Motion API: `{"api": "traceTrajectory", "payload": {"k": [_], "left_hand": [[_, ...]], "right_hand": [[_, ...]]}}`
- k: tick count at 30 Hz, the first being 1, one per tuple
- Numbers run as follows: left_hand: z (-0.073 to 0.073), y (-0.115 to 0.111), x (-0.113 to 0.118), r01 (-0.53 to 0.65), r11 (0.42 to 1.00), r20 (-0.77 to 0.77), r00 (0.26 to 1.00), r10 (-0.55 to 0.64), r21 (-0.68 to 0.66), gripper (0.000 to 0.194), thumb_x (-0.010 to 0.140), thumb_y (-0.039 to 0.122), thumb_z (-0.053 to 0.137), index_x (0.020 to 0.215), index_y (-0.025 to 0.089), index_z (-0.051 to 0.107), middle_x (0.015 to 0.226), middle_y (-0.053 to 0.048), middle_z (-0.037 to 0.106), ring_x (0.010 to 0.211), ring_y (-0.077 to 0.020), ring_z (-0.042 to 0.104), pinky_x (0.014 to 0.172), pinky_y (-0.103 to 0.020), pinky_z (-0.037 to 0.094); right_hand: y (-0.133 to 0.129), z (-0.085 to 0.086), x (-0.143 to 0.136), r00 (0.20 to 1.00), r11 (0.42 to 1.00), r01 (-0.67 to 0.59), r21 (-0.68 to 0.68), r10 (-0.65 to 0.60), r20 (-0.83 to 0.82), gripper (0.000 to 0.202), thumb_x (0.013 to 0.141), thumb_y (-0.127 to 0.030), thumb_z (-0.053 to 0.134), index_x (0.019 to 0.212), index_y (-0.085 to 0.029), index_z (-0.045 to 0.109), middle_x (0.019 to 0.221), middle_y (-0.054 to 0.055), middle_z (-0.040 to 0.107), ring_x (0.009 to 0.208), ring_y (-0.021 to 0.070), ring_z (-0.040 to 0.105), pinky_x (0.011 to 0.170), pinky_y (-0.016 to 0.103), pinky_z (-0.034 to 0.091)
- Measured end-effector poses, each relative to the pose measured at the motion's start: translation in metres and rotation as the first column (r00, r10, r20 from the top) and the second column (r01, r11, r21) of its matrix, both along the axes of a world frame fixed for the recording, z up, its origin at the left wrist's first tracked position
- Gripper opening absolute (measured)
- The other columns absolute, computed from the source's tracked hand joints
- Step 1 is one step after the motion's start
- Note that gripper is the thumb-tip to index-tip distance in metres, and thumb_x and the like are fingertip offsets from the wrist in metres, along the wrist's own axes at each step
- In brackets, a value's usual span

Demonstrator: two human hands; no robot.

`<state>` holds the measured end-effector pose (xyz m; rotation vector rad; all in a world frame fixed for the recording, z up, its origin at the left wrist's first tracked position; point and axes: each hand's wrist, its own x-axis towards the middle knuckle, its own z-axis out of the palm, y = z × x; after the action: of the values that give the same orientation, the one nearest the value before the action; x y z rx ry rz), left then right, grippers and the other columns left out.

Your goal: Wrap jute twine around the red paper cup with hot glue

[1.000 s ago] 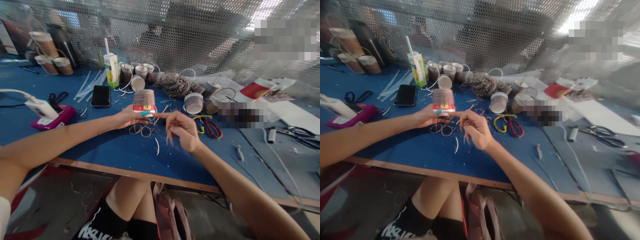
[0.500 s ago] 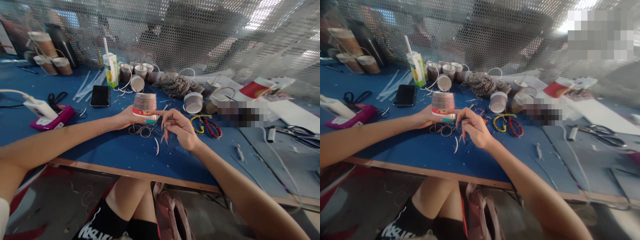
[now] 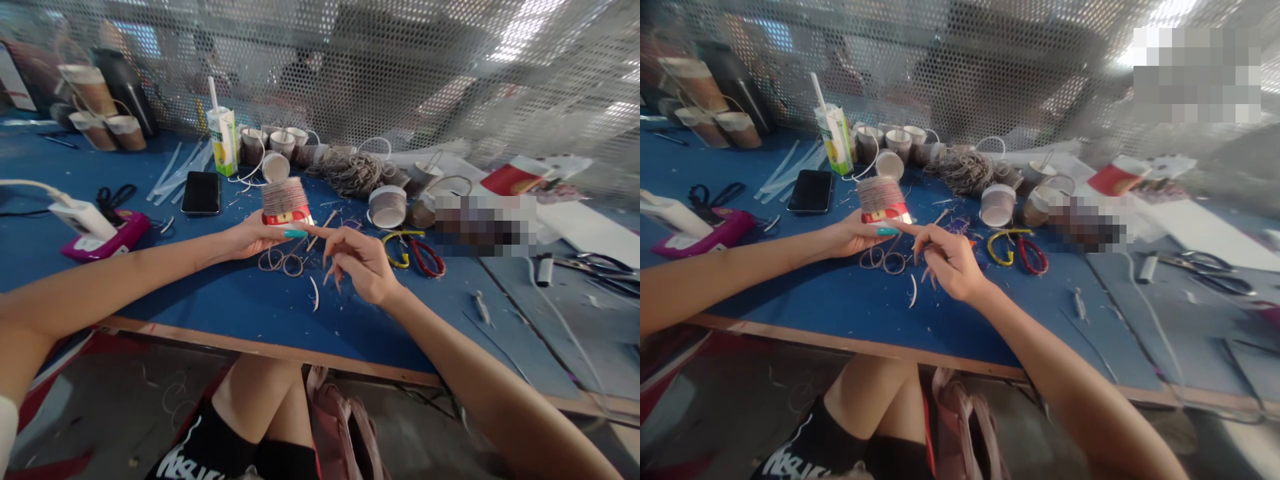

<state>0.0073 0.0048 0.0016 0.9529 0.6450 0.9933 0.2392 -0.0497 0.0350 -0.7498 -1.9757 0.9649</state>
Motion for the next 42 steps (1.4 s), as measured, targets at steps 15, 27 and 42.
{"api": "traceTrajectory", "payload": {"k": [15, 27, 42], "left_hand": [[-0.006, 0.001, -0.002, -0.024, 0.985, -0.018, 0.999, 0.028, 0.171, 0.065, 0.049, 0.027, 0.102, 0.108, 0.020, 0.076, 0.115, -0.008, 0.080, 0.124, -0.0331, 0.069, 0.118, -0.058, 0.043], [-0.008, 0.005, -0.002, -0.076, 0.988, -0.002, 0.997, 0.077, 0.133, 0.073, 0.044, 0.044, 0.105, 0.105, 0.019, 0.075, 0.110, -0.011, 0.080, 0.120, -0.0346, 0.071, 0.112, -0.058, 0.049], [-0.012, 0.009, -0.005, 0.071, 0.975, -0.058, 0.997, -0.060, 0.209, 0.071, 0.048, 0.052, 0.103, 0.104, 0.018, 0.078, 0.106, -0.011, 0.081, 0.112, -0.0320, 0.074, 0.103, -0.050, 0.056]], "right_hand": [[0.003, -0.002, -0.002, 0.965, 0.961, 0.242, -0.134, -0.253, -0.069, 0.017, 0.072, -0.008, 0.052, 0.080, -0.023, 0.056, 0.070, -0.003, 0.074, 0.030, 0.0101, 0.053, 0.036, 0.025, 0.049], [-0.002, 0.005, -0.004, 0.962, 0.979, -0.041, -0.198, -0.014, -0.272, 0.007, 0.067, -0.014, 0.056, 0.067, -0.021, 0.058, 0.071, 0.001, 0.077, 0.029, 0.0063, 0.047, 0.038, 0.024, 0.046], [0.001, 0.002, -0.002, 0.942, 0.942, -0.166, -0.293, 0.063, -0.330, 0.018, 0.064, -0.014, 0.058, 0.079, -0.022, 0.052, 0.134, 0.011, 0.077, 0.046, 0.0084, 0.054, 0.045, 0.029, 0.052]]}}
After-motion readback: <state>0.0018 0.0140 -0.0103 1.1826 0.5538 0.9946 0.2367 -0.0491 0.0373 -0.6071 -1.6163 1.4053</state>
